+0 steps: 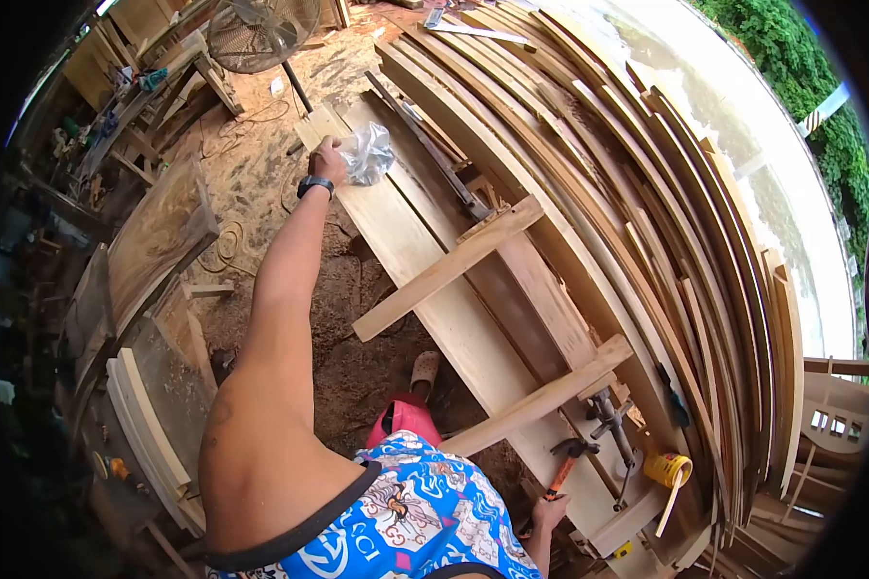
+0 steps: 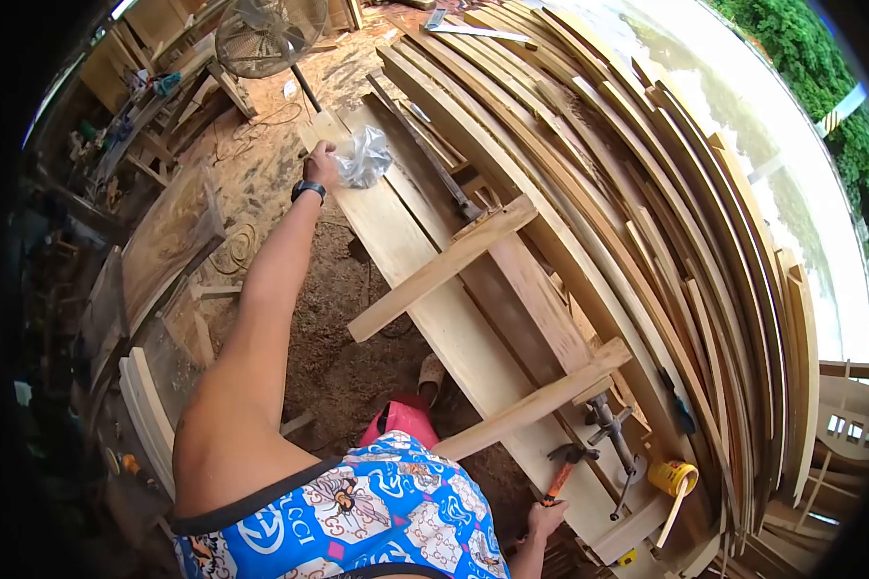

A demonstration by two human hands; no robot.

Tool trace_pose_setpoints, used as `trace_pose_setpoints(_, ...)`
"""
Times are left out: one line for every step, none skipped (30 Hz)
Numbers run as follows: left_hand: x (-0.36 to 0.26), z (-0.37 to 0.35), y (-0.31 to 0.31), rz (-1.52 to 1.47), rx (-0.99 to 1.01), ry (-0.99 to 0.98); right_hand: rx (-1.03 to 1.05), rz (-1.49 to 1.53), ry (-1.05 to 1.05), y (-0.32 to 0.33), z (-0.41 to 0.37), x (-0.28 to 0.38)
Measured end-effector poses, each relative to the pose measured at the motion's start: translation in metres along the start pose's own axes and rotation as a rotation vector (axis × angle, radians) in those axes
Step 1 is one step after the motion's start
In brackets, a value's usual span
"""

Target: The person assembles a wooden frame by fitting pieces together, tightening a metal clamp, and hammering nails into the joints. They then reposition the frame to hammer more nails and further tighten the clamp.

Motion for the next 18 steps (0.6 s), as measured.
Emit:
trace_pose_setpoints(0.019,0.010,-0.012,-0.081,0.008,0.070,-0.010,-0.035,-0.024,-0.002,0.004,0.000)
trace_pose_setpoints(0.032,0.012,-0.024,-0.083,0.014,0.077,-0.013,-0.044,-0.027,-0.002,0.007,-0.001)
trace_pose_setpoints(0.049,0.015,-0.048,-0.053,0.137,0.161,0.005,-0.079,-0.051,-0.003,0.010,-0.003)
trace_pose_setpoints(0.055,0.014,-0.063,-0.024,0.261,0.241,0.023,-0.111,-0.076,-0.006,0.013,-0.006)
trace_pose_setpoints(0.052,0.011,-0.069,0.192,0.363,0.190,0.024,-0.112,-0.080,-0.005,0.014,-0.006)
trace_pose_setpoints(0.066,0.006,-0.084,0.331,0.459,0.304,0.025,-0.107,-0.093,-0.005,0.016,-0.007)
trace_pose_setpoints(0.070,0.003,-0.089,0.350,0.476,0.285,0.027,-0.104,-0.106,-0.006,0.016,-0.010)
trace_pose_setpoints(0.074,-0.002,-0.094,0.368,0.492,0.265,0.029,-0.107,-0.111,-0.009,0.016,-0.011)
trace_pose_setpoints(0.072,-0.006,-0.094,0.367,0.497,0.266,0.032,-0.104,-0.128,-0.008,0.017,-0.010)
trace_pose_setpoints(0.065,-0.006,-0.087,0.309,0.402,0.246,0.035,-0.103,-0.144,-0.006,0.017,-0.008)
trace_pose_setpoints(0.059,-0.004,-0.078,0.251,0.305,0.227,0.033,-0.108,-0.146,-0.006,0.019,-0.010)
trace_pose_setpoints(0.055,-0.004,-0.074,0.249,0.309,0.233,0.033,-0.119,-0.149,-0.007,0.020,-0.011)
trace_pose_setpoints(0.046,-0.003,-0.075,0.275,0.367,0.167,0.035,-0.130,-0.151,-0.008,0.021,-0.012)
trace_pose_setpoints(0.039,-0.004,-0.077,0.302,0.425,0.100,0.036,-0.135,-0.149,-0.009,0.022,-0.012)
trace_pose_setpoints(0.044,0.002,-0.080,0.304,0.424,0.103,0.041,-0.152,-0.151,-0.010,0.023,-0.011)
trace_pose_setpoints(0.051,0.008,-0.093,0.429,0.488,0.078,0.045,-0.169,-0.155,-0.011,0.024,-0.011)
trace_pose_setpoints(0.058,0.011,-0.104,0.555,0.552,0.051,0.044,-0.170,-0.156,-0.011,0.024,-0.011)
trace_pose_setpoints(0.056,0.012,-0.105,0.553,0.554,0.049,0.046,-0.174,-0.159,-0.011,0.024,-0.011)
Point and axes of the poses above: each hand's wrist, its own z-axis towards the middle knuckle, its own y-axis out of the back of the hand, x = y × z, the point moved 10 cm from there along z, towards the middle knuckle, and after that the axes turned 1 degree about y, right-handed, at the moved point
